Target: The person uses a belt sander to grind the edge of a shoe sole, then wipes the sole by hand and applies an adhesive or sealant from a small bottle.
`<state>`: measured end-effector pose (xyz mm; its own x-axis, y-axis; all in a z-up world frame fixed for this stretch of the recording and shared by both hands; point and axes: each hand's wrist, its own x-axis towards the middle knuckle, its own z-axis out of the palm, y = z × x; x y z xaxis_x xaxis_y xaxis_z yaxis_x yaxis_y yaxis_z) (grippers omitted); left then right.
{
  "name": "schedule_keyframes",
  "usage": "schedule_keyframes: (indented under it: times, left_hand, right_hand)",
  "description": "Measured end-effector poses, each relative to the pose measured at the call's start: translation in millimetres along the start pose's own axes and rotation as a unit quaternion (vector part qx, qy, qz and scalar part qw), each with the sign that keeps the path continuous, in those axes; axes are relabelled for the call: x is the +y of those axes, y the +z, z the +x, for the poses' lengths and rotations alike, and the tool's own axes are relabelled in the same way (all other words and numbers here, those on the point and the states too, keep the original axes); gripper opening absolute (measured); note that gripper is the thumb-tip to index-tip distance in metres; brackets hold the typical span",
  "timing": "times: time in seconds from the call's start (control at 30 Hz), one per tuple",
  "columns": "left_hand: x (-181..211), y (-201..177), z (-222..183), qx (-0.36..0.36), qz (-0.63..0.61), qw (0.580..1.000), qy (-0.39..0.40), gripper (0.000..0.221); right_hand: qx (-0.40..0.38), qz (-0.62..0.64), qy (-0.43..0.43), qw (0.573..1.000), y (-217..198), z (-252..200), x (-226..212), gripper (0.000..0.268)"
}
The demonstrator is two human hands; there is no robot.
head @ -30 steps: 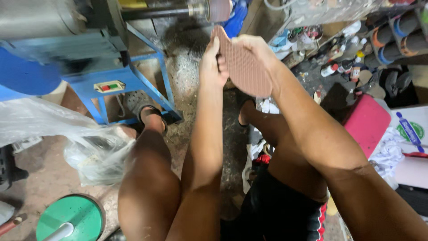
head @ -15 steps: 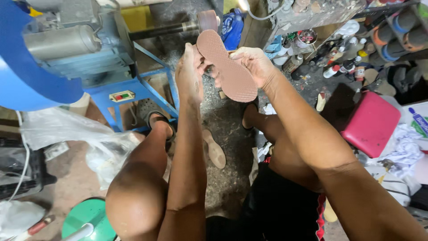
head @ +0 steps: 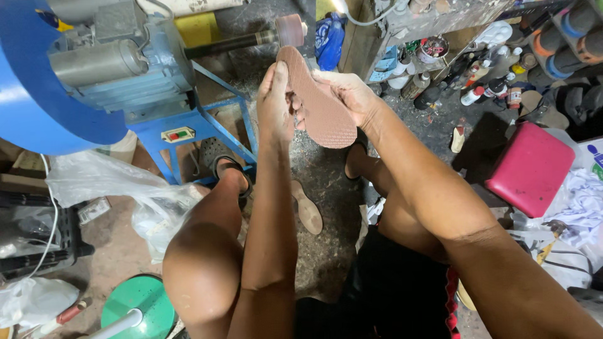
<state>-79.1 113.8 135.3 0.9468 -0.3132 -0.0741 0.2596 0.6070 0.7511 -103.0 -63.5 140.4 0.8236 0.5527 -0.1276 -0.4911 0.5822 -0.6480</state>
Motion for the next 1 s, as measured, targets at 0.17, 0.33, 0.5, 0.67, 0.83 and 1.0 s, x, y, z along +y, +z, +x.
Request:
schedule_keyframes:
  times: [0.17, 0.33, 0.5, 0.67, 0.83, 1.0]
  left_hand:
    - [-30, -11, 23, 0.049, -0.063, 0.996, -0.047, 0.028]
    - [-75, -26, 49, 0.045, -0.128, 0.990, -0.047, 0.020]
    - [-114, -44, 78, 0.080, -0.188, 0.970, -0.128, 0.021]
    - [-139, -64, 112, 0.083, -0.204, 0.962, -0.163, 0.030]
    - [-161, -74, 150, 0.089, -0.220, 0.957, -0.166, 0.028]
    - [-176, -82, 177, 0.096, -0.251, 0.947, -0.174, 0.029]
  right_hand:
    - [0.073, -0.082, -0.014, 0.994, -2, 4, -2, 0.041]
    - [0.207, -0.045, 0.010, 0.977, -5, 14, -8, 0.034]
    - [0.294, -0.069, 0.027, 0.953, -15, 24, -9, 0.020]
    - [0.286, -0.079, 0.028, 0.955, -37, 43, -11, 0.020]
    - [0.273, -0.059, 0.061, 0.958, -51, 55, -22, 0.032]
    - [0.285, -0.070, 0.067, 0.954, -63, 66, -28, 0.036]
